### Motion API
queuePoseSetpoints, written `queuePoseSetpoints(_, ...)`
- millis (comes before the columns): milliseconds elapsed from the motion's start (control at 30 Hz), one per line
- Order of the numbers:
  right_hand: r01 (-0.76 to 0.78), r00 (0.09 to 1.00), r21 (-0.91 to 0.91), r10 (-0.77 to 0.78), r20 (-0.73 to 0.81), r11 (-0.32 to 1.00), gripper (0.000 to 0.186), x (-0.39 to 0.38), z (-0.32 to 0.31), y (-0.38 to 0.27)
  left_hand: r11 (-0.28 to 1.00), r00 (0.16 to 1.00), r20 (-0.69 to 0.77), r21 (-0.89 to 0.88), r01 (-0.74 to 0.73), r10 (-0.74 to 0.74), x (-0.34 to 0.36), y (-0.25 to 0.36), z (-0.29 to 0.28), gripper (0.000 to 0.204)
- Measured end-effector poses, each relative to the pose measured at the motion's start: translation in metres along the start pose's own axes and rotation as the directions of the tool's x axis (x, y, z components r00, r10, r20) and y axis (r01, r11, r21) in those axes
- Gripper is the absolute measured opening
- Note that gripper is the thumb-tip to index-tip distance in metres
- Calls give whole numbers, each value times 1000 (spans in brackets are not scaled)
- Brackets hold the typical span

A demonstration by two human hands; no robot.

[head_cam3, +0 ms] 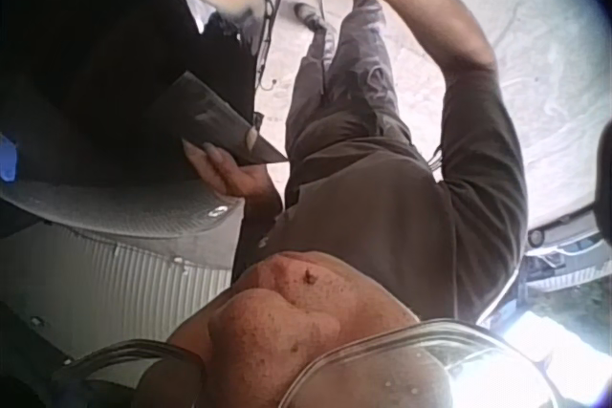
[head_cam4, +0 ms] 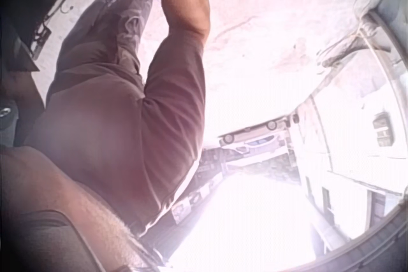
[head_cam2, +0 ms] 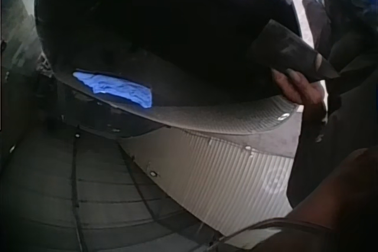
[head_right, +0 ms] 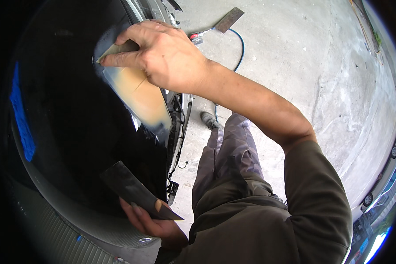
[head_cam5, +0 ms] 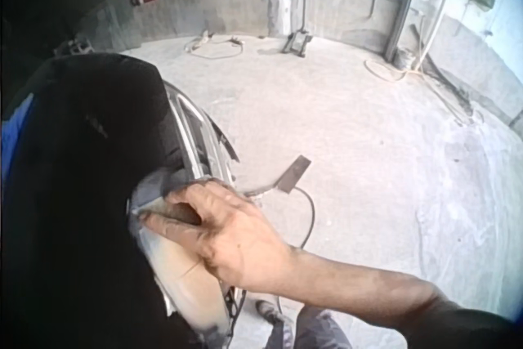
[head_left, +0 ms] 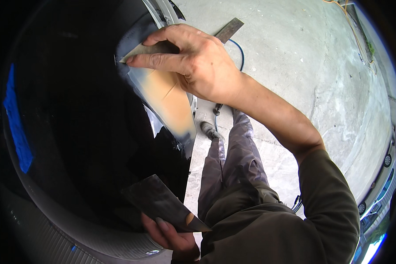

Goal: The person mixes body filler in a container and applies it to a damaged area on the front of a black car using a spreader. They then sand the applied filler with a sanding block and inspect the surface by hand.

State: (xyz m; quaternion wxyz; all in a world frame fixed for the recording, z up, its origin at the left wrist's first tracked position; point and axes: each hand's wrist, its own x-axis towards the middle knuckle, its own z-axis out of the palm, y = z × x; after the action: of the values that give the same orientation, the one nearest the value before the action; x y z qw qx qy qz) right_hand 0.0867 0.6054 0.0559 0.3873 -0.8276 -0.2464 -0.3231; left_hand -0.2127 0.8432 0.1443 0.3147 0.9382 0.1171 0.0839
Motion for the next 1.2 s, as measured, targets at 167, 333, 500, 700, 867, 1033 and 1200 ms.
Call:
queuePoseSetpoints(167, 3, 1000, -51, -2, 17, 999, 56, -9, -5, -9, 998, 999, 46, 59, -15, 12, 3, 5, -4, 53)
queuePoseSetpoints(333, -76, 997, 40, 75, 27, 996, 61, -35, -11, -31, 817, 892, 133, 361, -450, 432, 24, 19, -1, 54)
queuePoseSetpoints(500, -114, 993, 109, 114, 0, 988, 63, -65, -11, -50, 685, 814, 143, 471, -556, 563, 34, 24, 8, 58)
queuePoseSetpoints(700, -126, 992, 76, 128, -22, 989, 45, -92, -21, -74, 637, 771, 132, 486, -598, 623, 36, 27, 8, 55)
queuePoseSetpoints(867, -211, 977, 76, 212, 6, 974, 46, -111, -31, -97, 635, 734, 115, 425, -645, 669, 41, 30, 7, 49)
queuePoseSetpoints(1033, -252, 968, 79, 252, 1, 965, 45, -126, -28, -115, 588, 682, 88, 435, -682, 726, 42, 25, 13, 46)
queuePoseSetpoints(1200, -274, 960, 143, 263, 93, 951, 46, -131, -45, -119, 553, 647, 110, 424, -717, 754, 49, 23, 14, 42)
